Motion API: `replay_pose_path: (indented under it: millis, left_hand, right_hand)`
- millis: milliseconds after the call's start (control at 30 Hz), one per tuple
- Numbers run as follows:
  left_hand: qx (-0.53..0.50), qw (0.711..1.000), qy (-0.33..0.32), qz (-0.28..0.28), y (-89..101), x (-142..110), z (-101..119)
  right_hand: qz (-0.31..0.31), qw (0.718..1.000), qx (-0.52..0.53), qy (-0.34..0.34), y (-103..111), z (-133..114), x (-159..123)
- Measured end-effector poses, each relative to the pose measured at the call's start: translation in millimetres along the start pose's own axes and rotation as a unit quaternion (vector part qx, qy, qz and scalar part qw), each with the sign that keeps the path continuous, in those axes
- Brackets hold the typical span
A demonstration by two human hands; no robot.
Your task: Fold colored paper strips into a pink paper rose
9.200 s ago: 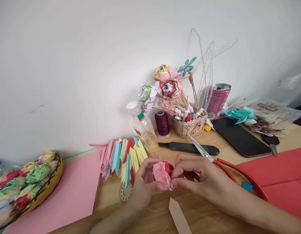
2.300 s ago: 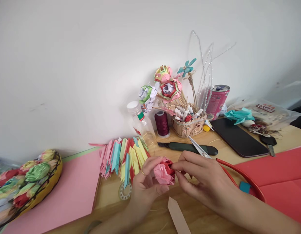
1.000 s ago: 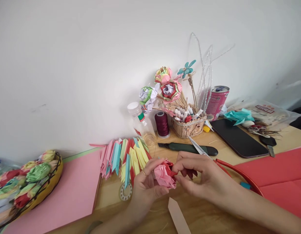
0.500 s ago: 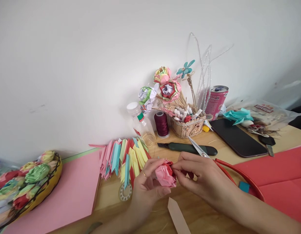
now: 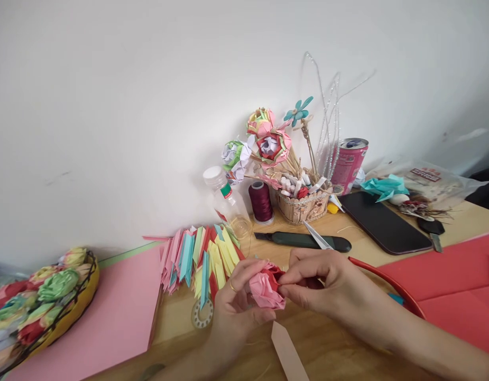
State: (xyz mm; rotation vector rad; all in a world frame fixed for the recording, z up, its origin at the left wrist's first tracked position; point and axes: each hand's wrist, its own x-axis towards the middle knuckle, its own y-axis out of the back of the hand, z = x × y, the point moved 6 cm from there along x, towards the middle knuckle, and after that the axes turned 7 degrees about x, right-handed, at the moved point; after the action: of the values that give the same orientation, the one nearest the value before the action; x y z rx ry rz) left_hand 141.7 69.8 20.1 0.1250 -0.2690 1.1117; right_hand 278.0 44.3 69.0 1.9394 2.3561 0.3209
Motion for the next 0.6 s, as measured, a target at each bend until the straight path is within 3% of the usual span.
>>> replay_pose_path:
  millis: [600]
  left_hand:
    - [0.039, 0.997, -0.034, -0.065, -5.3, 1.1, 4.3]
  right_hand:
    - [-0.021, 0.986, 0.126, -0.109, -0.6, 7.5, 1.9]
